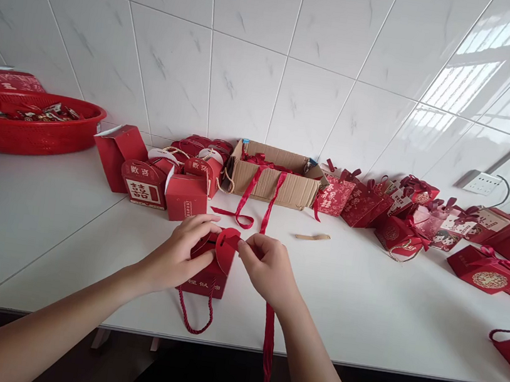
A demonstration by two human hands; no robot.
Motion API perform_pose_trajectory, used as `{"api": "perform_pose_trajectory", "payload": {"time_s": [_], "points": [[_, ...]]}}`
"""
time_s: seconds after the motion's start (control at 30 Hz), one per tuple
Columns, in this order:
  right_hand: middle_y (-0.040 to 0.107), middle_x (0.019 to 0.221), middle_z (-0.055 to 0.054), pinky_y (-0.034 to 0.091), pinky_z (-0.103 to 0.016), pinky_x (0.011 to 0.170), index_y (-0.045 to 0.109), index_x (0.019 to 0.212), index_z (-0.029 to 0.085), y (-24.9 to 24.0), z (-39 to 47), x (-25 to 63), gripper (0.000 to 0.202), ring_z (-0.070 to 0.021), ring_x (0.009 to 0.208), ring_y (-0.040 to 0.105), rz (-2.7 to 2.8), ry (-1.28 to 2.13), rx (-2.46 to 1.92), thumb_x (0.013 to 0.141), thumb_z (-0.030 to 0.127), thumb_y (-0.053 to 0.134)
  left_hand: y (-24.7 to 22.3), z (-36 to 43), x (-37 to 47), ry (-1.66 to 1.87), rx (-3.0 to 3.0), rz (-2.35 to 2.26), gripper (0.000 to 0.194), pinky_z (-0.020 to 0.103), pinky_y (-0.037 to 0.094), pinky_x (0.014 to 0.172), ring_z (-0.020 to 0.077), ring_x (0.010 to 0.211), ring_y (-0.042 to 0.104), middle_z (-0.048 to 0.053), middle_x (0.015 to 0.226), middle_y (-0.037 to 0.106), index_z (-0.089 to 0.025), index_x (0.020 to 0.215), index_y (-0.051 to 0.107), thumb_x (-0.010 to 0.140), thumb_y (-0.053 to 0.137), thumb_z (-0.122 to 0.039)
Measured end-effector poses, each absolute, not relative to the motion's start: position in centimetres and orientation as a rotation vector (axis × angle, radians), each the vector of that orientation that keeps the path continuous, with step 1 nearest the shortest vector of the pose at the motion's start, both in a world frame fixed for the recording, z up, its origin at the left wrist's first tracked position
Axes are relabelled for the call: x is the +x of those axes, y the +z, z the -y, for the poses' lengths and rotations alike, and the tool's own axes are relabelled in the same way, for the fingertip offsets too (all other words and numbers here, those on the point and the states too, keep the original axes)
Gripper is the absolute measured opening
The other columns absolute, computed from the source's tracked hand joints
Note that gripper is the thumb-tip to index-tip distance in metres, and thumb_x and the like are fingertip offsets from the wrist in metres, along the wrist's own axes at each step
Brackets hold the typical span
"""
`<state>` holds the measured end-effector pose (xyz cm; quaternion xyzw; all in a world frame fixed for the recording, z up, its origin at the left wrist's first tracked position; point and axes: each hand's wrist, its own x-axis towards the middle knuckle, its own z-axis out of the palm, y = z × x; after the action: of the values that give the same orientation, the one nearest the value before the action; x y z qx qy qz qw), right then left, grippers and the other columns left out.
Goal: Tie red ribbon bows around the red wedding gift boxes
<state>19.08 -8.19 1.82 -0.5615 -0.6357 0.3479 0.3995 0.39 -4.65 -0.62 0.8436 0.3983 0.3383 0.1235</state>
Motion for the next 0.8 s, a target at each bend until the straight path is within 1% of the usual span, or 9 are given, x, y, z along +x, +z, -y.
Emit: {"api": "perform_pose_trajectory", "payload": {"time_s": [0.23,0.37,0.47,0.63,0.7,0.73,0.77,0.8], "points": [[0.037,0.054,0.005,0.023,-0.023,0.046,0.047,0.059,0.018,1.9,8.3,19.1,0.033,-0.0085,0.051,0.028,1.604,0.908,-1.451,0.081,0.042,0.051,-0.6,4.7,0.6,0.968,2.445,-1.154,0.023,0.048,0.042,0.1,0.0271,0.121,0.048,0.01,0.122,0.054,-0.019,0.102,0.056,0.08,0.049,-0.017],[0.036,0.054,0.005,0.023,-0.023,0.046,0.044,0.058,0.019,1.7,8.0,18.9,0.031,-0.0089,0.051,0.029,1.635,0.92,-1.452,0.081,0.039,0.051,-0.6,4.7,0.8,0.983,2.436,-1.116,0.019,0.046,0.042,0.1,0.0258,0.121,0.047,0.009,0.122,0.054,-0.02,0.101,0.058,0.083,0.05,-0.02],[0.036,0.055,0.005,0.024,-0.023,0.047,0.041,0.056,0.019,1.6,7.7,18.6,0.031,-0.0088,0.051,0.029,1.664,0.932,-1.459,0.08,0.037,0.05,-0.6,4.6,1.0,1.034,2.455,-1.079,0.015,0.044,0.043,0.099,0.0248,0.12,0.048,0.009,0.122,0.054,-0.02,0.098,0.059,0.085,0.05,-0.021],[0.036,0.054,0.004,0.024,-0.024,0.047,0.04,0.055,0.019,1.5,7.6,18.5,0.033,-0.0087,0.051,0.029,1.68,0.954,-1.474,0.081,0.037,0.049,-0.7,4.3,1.3,1.202,2.607,-1.126,0.015,0.044,0.043,0.098,0.0259,0.117,0.047,0.01,0.117,0.057,-0.018,0.089,0.063,0.086,0.049,-0.017],[0.04,0.055,0.004,0.026,-0.024,0.048,0.043,0.056,0.019,1.2,7.4,18.7,0.033,-0.0093,0.051,0.033,1.696,0.936,-1.489,0.082,0.04,0.048,-0.6,4.3,1.3,1.247,2.666,-1.152,0.016,0.043,0.045,0.095,0.0256,0.113,0.05,0.01,0.114,0.059,-0.017,0.087,0.065,0.086,0.048,-0.016],[0.045,0.057,0.003,0.03,-0.024,0.049,0.046,0.059,0.019,1.1,7.3,18.8,0.032,-0.0102,0.053,0.038,1.702,0.894,-1.493,0.082,0.041,0.049,-0.5,4.3,1.3,1.262,2.694,-1.158,0.017,0.042,0.047,0.093,0.025,0.109,0.051,0.01,0.112,0.06,-0.017,0.086,0.066,0.087,0.048,-0.016],[0.051,0.062,0.001,0.035,-0.025,0.053,0.05,0.064,0.019,0.9,7.1,18.9,0.03,-0.012,0.057,0.044,1.704,0.825,-1.489,0.083,0.043,0.05,-0.4,4.3,1.2,1.276,2.726,-1.162,0.018,0.041,0.048,0.09,0.0245,0.106,0.053,0.009,0.11,0.061,-0.017,0.086,0.067,0.087,0.049,-0.017],[0.058,0.072,-0.002,0.04,-0.027,0.06,0.055,0.072,0.019,0.9,6.9,19.1,0.027,-0.0146,0.066,0.051,1.704,0.739,-1.475,0.083,0.043,0.05,-0.1,4.3,1.2,1.29,2.764,-1.168,0.019,0.04,0.049,0.088,0.0242,0.103,0.054,0.009,0.108,0.062,-0.018,0.085,0.068,0.088,0.049,-0.017]]}}
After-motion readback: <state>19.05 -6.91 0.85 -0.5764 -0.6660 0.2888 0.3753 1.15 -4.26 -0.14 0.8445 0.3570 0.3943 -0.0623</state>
